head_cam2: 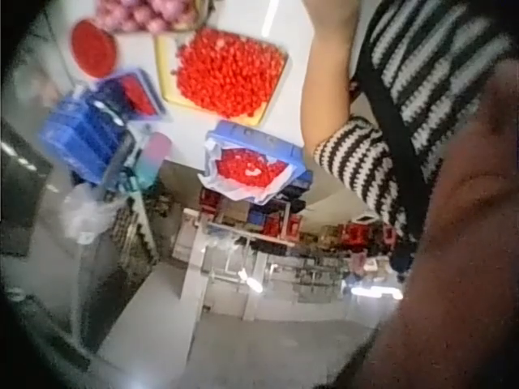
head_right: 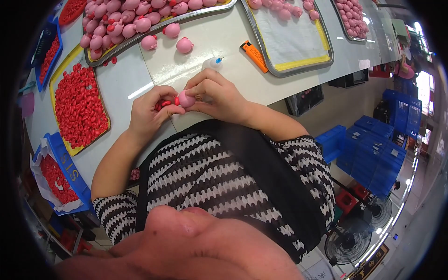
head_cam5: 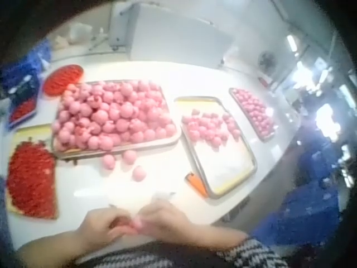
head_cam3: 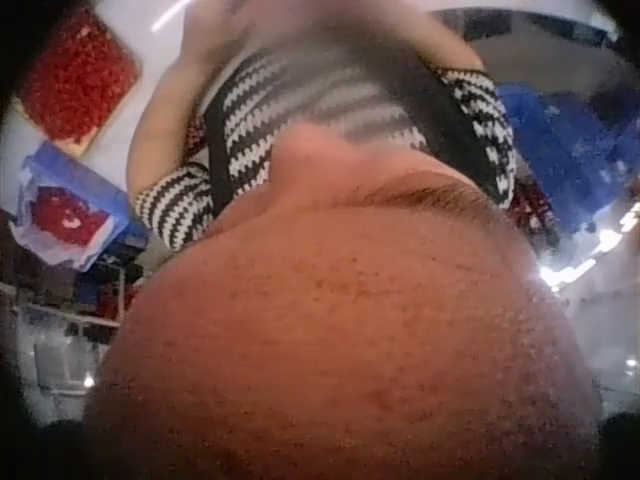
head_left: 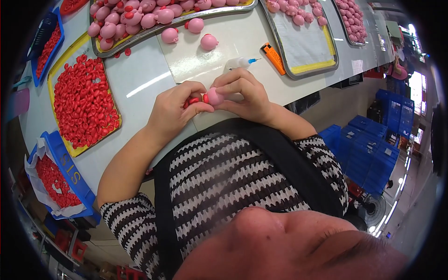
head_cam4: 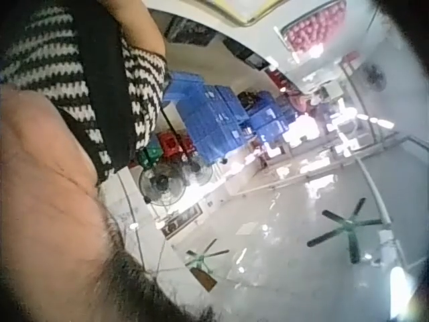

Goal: The person applies glue from a squeeze bottle onto a small red accessory and attaches it onto a pink toy sphere by hand.

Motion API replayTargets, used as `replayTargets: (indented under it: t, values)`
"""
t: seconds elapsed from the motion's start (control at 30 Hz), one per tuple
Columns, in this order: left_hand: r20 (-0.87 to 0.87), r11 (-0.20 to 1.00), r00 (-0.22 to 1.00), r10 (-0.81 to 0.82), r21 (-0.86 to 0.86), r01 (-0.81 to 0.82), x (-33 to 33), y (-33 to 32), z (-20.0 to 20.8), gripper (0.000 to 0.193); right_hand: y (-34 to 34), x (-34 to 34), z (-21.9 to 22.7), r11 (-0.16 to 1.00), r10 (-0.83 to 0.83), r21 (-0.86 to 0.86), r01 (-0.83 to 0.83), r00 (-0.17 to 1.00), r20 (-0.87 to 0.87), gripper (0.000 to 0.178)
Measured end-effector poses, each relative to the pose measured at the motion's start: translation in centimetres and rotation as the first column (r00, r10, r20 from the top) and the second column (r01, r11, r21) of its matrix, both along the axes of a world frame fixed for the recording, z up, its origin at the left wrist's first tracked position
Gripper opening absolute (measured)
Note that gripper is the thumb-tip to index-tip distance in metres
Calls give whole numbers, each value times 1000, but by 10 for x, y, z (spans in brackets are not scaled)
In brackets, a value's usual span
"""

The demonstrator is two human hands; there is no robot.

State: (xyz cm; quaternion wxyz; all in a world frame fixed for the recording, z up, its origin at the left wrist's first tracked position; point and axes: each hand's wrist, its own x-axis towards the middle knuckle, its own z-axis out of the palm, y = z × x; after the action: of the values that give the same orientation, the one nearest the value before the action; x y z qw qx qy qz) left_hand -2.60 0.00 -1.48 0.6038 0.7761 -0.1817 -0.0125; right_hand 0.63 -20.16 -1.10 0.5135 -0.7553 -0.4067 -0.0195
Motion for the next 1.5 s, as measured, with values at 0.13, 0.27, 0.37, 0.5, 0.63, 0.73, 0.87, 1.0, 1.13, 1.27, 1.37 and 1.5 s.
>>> replayTargets:
  t: [0.13,0.27,0.37,0.5,0.63,0.73,0.87,1.0,1.13,1.27,1.37,1.5]
  values:
    - [-36,1000,999,5,8,-4,1,3,2,31,0,2,-3,998,-39,59,35,997,64,41]
    - [9,1000,1000,12,27,-13,2,2,4,28,-1,2,-3,998,-50,48,46,996,74,41]
    - [10,999,1000,-1,47,0,2,1,8,24,-1,2,-4,996,-71,67,66,995,77,42]
    - [-128,999,991,-32,-29,28,1,1,9,20,-1,2,-3,995,-97,32,94,992,83,43]
    - [-188,998,980,-60,-47,52,1,2,10,17,0,1,-1,994,-104,33,101,991,85,44]
    - [-213,995,975,-67,-82,50,1,1,9,16,0,1,-2,993,-110,47,106,990,83,42]
    - [-255,988,962,-96,-141,61,0,1,6,15,-2,-1,-3,996,-88,-4,88,994,59,40]
    - [-292,988,947,-131,-120,100,3,2,7,13,-3,-2,-4,996,-90,-18,92,993,78,40]
    - [-447,981,884,-135,-188,55,5,2,11,15,1,-2,2,987,-151,-39,155,984,90,41]
    - [-719,902,653,-238,-413,-126,12,6,14,19,3,-2,11,978,-201,-35,205,974,106,43]
    - [-812,746,499,-303,-528,-407,16,13,11,24,-6,-3,9,977,-212,16,212,976,44,39]
    - [-800,663,493,-343,-578,-476,16,15,15,28,-21,-3,-5,973,-222,80,216,972,75,28]
